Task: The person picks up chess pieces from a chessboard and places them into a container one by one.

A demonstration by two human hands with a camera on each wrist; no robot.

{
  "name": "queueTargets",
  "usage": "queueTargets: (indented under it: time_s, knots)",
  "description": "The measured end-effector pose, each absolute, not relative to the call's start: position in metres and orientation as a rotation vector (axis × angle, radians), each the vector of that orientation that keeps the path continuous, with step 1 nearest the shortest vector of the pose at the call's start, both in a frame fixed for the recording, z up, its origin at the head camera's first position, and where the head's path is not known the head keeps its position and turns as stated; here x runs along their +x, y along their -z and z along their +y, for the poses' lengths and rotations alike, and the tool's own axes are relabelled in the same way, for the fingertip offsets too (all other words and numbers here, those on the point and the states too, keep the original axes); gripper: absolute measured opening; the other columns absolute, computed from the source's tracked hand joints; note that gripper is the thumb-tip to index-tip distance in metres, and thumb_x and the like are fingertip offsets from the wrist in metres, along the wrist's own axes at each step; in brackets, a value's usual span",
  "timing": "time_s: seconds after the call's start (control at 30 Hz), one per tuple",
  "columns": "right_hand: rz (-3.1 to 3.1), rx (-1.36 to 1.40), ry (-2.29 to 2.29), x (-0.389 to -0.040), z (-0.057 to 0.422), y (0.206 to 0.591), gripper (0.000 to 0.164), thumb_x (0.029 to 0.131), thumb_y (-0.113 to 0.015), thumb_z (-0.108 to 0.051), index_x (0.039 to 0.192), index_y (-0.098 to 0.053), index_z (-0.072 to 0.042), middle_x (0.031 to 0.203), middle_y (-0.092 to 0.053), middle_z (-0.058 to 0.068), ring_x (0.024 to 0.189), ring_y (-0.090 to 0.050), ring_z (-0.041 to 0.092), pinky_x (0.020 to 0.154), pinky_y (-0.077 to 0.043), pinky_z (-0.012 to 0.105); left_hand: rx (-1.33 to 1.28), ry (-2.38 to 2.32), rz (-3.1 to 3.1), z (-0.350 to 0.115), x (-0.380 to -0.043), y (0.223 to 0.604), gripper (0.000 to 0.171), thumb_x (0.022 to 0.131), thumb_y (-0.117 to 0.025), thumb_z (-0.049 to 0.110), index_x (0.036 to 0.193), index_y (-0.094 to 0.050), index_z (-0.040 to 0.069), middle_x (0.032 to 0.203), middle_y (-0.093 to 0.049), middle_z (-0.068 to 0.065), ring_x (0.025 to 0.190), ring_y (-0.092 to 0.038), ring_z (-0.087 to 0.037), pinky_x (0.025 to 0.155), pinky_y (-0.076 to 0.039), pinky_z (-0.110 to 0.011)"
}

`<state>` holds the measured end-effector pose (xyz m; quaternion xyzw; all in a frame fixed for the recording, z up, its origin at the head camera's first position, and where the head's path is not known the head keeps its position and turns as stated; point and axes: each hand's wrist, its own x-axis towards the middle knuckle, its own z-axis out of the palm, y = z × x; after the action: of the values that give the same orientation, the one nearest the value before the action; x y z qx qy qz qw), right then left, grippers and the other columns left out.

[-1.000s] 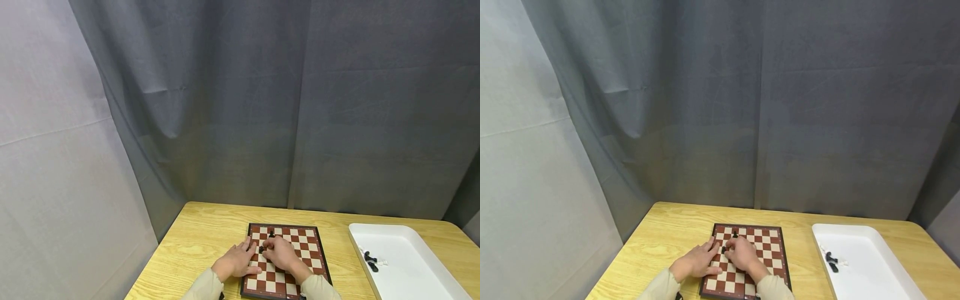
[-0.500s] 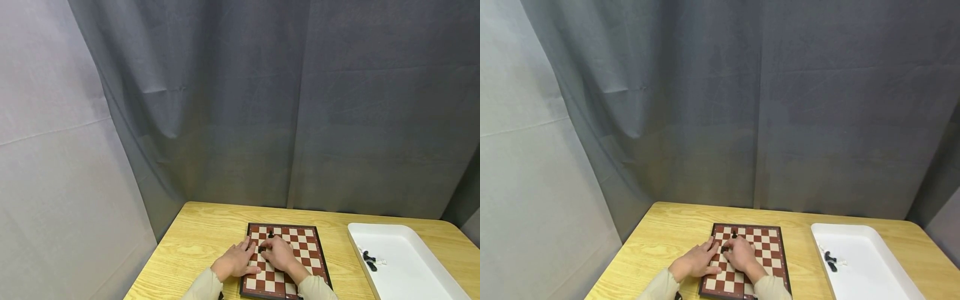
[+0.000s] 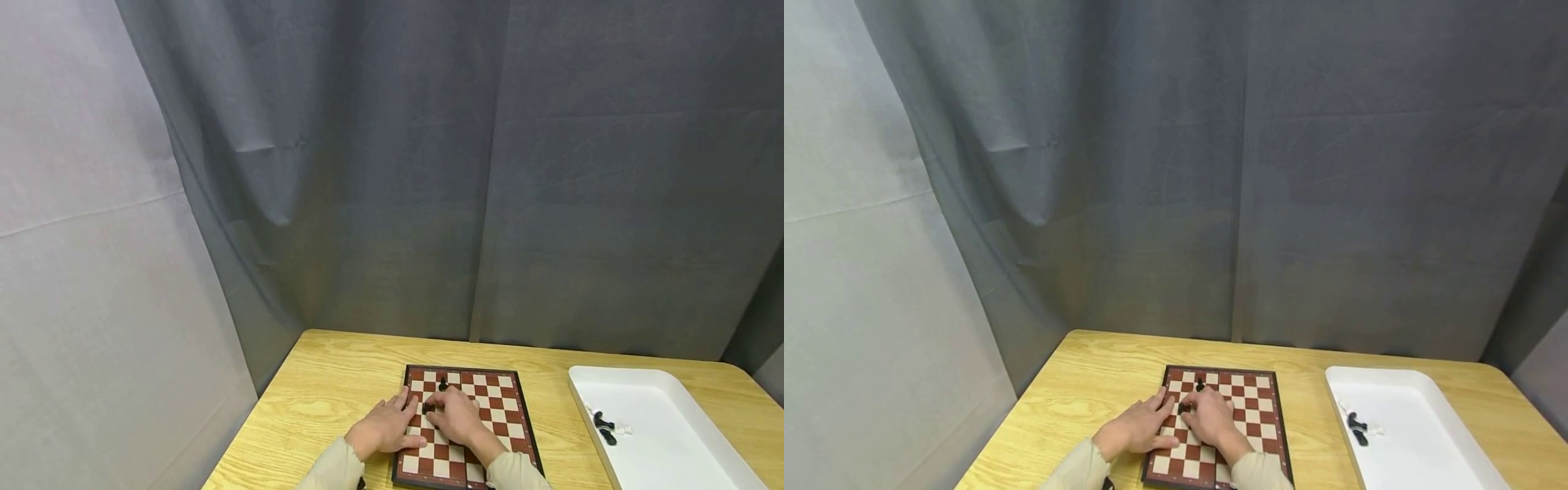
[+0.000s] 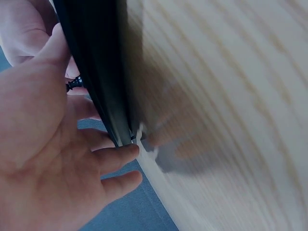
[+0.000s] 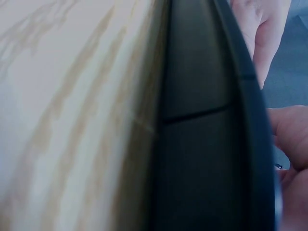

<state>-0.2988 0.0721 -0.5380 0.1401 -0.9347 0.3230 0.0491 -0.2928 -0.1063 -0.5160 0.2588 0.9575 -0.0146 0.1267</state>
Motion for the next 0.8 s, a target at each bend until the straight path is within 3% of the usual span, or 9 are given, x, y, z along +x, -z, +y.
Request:
queueTargets:
  time_s: [0.53, 0.8]
  knots:
    - [-2.842, 0.481, -1.029, -0.295, 0.078, 0.535, 0.008, 0.080, -0.074, -0.019, 0.083, -0.068, -0.017, 0.080, -0.054, -0.004, 0.073, -0.050, 0.014, 0.066, -0.037, 0.040, 0.736, 0.043, 2.797, -0.105, -0.294, 0.519, 0.087, 0.083, -0.040, 0.072, 0.151, -0.028, 0.018, 0.156, -0.018, -0.010, 0.136, -0.031, -0.024, 0.108, -0.030, -0.043]
    - [-2.825, 0.544, -1.198, -0.292, 0.085, 0.531, 0.007, 0.082, -0.073, -0.012, 0.086, -0.068, -0.009, 0.076, -0.058, -0.005, 0.069, -0.052, 0.010, 0.060, -0.044, 0.030, 0.728, 0.057, 2.800, -0.104, -0.293, 0.518, 0.086, 0.084, -0.041, 0.071, 0.151, -0.029, 0.018, 0.156, -0.019, -0.010, 0.135, -0.033, -0.024, 0.107, -0.031, -0.043]
